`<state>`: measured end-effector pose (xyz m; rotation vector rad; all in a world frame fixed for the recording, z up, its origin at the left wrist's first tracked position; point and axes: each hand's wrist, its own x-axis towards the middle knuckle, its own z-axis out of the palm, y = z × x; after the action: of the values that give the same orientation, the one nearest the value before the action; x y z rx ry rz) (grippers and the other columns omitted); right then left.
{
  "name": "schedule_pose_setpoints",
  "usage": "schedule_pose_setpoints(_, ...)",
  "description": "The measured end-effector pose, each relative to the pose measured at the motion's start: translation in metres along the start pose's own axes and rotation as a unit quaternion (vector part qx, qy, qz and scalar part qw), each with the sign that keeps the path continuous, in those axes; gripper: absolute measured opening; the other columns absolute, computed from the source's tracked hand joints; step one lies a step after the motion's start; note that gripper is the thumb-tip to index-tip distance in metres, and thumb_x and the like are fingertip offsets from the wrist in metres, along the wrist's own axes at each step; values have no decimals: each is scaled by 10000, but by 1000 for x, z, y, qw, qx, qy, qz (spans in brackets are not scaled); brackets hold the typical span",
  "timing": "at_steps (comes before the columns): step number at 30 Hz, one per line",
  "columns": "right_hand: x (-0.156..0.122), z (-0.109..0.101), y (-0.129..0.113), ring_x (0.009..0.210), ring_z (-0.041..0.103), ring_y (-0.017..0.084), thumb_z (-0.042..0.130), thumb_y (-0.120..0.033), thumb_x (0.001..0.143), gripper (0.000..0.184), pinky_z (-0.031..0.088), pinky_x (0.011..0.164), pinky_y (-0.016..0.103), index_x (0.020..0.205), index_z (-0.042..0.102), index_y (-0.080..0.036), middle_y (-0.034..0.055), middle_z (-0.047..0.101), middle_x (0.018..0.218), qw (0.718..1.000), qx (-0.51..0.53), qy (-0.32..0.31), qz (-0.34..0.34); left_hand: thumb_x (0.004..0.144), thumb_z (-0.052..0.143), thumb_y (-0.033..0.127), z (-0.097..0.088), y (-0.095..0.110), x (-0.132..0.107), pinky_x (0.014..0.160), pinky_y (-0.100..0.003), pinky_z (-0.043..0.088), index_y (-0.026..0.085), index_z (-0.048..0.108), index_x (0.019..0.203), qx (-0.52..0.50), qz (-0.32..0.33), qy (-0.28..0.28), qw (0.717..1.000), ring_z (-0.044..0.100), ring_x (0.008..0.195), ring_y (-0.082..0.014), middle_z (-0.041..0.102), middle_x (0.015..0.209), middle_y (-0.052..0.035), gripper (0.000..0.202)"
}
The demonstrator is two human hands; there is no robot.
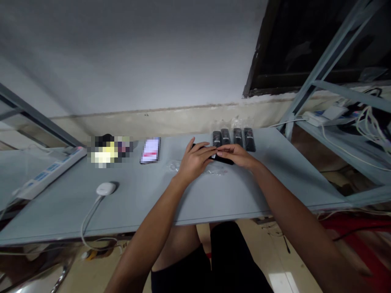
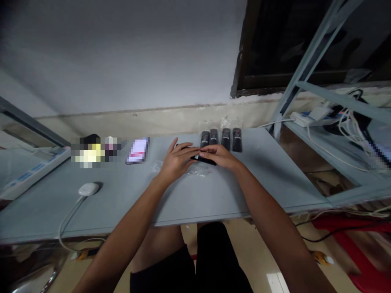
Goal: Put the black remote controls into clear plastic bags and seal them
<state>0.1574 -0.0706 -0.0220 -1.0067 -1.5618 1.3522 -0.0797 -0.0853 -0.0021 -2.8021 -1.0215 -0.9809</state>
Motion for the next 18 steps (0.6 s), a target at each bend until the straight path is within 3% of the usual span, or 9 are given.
schedule_pose_setpoints(2, 2, -4, 1, 845, 732, 207, 865, -542, 726, 466, 562, 815, 347, 1044, 778, -212, 44, 806, 957, 999, 24, 42, 5, 1006, 650, 324, -3, 2, 1, 1272, -640, 252, 311, 707, 1291, 6, -37, 58, 998, 576, 1336, -279, 719, 1327, -57, 291)
schedule_pose_setpoints(4, 5, -10, 4, 794, 720, 191, 878, -545, 708, 462, 556, 769, 325, 1006, 752, -216, 29, 792, 907, 994, 54, 95, 1, 962, 713, 417, -7, 0, 0, 1222, -581, 368, 282, 712, 1263, -21, -51, 75, 996, 593, 1304, -288, 706, 1315, -83, 330)
schedule_pose_setpoints(7, 9, -18, 8, 841, 727, 207, 868, -561, 708, 522, 571, 772, 336, 1083, 689, -245, 20, 775, 929, 986, 75, 144, -25, 828, 842, 513, -11, -7, -4, 1121, -495, 487, 261, 677, 1324, -70, -25, -30, 997, 622, 1267, -298, 696, 1330, -96, 581)
schedule_pose_setpoints(11, 13, -22, 15, 945, 722, 243, 837, -521, 740, 767, 594, 764, 364, 1415, 530, -323, 43, 762, 1096, 988, 37, 148, -40, 777, 877, 529, -10, -13, -11, 1056, -452, 529, 257, 630, 1410, -84, -53, -179, 979, 674, 1225, -302, 700, 1366, -89, 733)
schedule_pose_setpoints(14, 16, -22, 21, 937, 708, 243, 822, -446, 754, 953, 588, 701, 339, 1582, 357, -365, 67, 728, 1228, 986, 12, 160, -37, 739, 879, 592, -11, -11, -12, 1007, -423, 551, 262, 617, 1435, -109, -73, -203, 970, 701, 1192, -301, 719, 1343, -92, 814)
schedule_pose_setpoints(18, 20, -24, 29, 935, 706, 248, 799, -404, 780, 1224, 599, 664, 346, 1684, -26, -410, 110, 636, 1415, 980, -3, 197, -36, 673, 916, 593, -16, -10, -12, 958, -419, 564, 286, 611, 1444, -121, -63, -216, 967, 719, 1147, -310, 724, 1335, -90, 884)
